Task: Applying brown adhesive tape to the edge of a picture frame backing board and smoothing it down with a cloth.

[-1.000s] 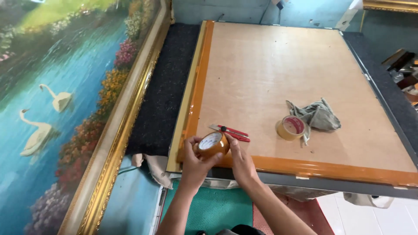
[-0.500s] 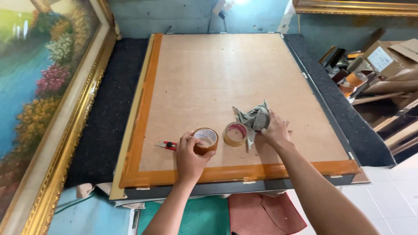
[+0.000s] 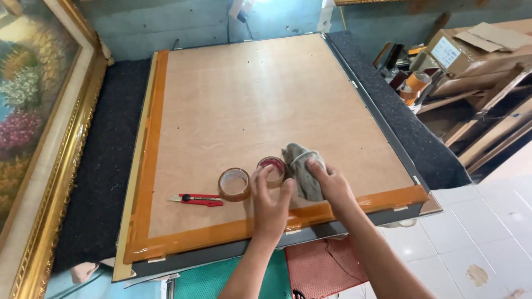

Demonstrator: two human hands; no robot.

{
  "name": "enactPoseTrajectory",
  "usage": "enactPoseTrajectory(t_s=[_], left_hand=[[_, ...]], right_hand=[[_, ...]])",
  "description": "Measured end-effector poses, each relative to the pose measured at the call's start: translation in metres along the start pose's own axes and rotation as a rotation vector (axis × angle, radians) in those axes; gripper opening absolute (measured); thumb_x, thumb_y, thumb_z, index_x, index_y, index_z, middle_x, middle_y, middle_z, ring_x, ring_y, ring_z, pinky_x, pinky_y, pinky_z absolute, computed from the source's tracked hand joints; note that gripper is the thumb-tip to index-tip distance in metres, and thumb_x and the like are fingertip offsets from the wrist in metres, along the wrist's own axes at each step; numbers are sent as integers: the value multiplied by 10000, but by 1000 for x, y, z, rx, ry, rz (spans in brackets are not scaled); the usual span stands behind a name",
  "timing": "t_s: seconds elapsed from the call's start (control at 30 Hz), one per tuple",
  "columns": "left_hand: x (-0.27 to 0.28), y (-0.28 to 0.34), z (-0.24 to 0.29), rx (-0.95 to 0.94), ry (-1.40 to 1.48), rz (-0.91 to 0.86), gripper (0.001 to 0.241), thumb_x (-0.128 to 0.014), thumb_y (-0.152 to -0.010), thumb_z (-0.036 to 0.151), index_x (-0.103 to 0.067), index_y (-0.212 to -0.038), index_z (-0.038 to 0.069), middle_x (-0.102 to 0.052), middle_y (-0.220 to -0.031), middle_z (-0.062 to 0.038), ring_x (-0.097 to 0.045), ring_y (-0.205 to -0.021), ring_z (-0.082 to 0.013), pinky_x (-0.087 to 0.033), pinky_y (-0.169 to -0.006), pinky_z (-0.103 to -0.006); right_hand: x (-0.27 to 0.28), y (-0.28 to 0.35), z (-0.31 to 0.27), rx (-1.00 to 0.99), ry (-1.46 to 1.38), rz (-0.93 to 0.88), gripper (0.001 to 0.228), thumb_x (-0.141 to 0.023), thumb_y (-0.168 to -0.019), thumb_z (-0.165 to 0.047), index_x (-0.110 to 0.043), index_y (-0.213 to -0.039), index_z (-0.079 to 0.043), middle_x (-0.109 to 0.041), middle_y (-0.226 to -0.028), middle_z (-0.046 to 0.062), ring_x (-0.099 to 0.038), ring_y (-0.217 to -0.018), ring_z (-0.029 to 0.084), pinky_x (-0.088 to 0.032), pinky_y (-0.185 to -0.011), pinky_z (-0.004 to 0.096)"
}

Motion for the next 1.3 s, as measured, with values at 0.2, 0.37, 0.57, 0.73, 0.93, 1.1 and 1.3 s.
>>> enactPoseTrajectory(t_s=[0.2,0.37,0.57,0.73,0.93,1.1,1.3], left_hand=[[-21,13,30,482,-142,-376,716,-323,-714,704,-304,-1320,324,-437,-1303,-129,-417,-1209,-285,-325,-1006,-379],[-37,8,3,432,62,-316,696,-345,-796,624,-416,-1273,122,-486,-1253,-163,-433,-1194,-301,-326,-989,-424],[-27,11,-1,227,160,-215,269,-380,-865,386,-476,-825,138,-569,-739,-23,-545,-737,-188,-405,-672,-320],[-23,21,-24,-74,-188,-161,246,-489,-807,371,-511,-820,127,-482,-878,-70,-499,-803,-226,-406,-714,-363],[6,44,-64,-37,-188,-70,172,-552,-790,269,-531,-881,125,-516,-836,-57,-516,-661,-194,-412,-680,-340],[40,73,-75,-86,-275,1,147,-567,-743,173,-545,-874,110,-517,-859,-51,-481,-837,-217,-393,-754,-337],[97,86,-82,-249,-481,173,184,-591,-742,177,-531,-902,109,-541,-978,-64,-492,-973,-250,-313,-899,-418]], right_hand=[[-1,52,-5,-131,-554,-16,405,-629,-783,-385,-635,-850,15,-605,-746,126,-547,-683,187,-467,-597,324],[-5,36,31,32,-597,-25,328,-596,-827,-365,-601,-795,-39,-583,-613,93,-576,-576,147,-469,-491,254],[-12,101,9,-66,-773,-152,411,-446,-827,-268,-481,-1190,-77,-562,-1050,92,-519,-937,152,-423,-794,284],[8,87,40,-75,-645,-102,359,-543,-784,-122,-547,-1120,4,-592,-909,115,-535,-781,168,-447,-640,296],[112,20,66,154,602,356,448,-666,-693,-299,-551,-1122,-234,-496,-947,131,-477,-820,265,-410,-716,393],[104,-1,96,87,1140,335,473,-536,-768,-199,-451,-1232,-240,-366,-1272,86,-358,-1084,345,-383,-896,474],[-54,67,79,428,1220,45,568,-586,-713,-338,-372,-1238,-310,-348,-1252,67,-351,-1083,379,-432,-789,487]])
Point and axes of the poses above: each hand's wrist, its own y-axis away from the middle knuckle, its own x-axis out of the back of the hand, z = x × y, the point moved 6 cm from there along -y, towards the middle knuckle
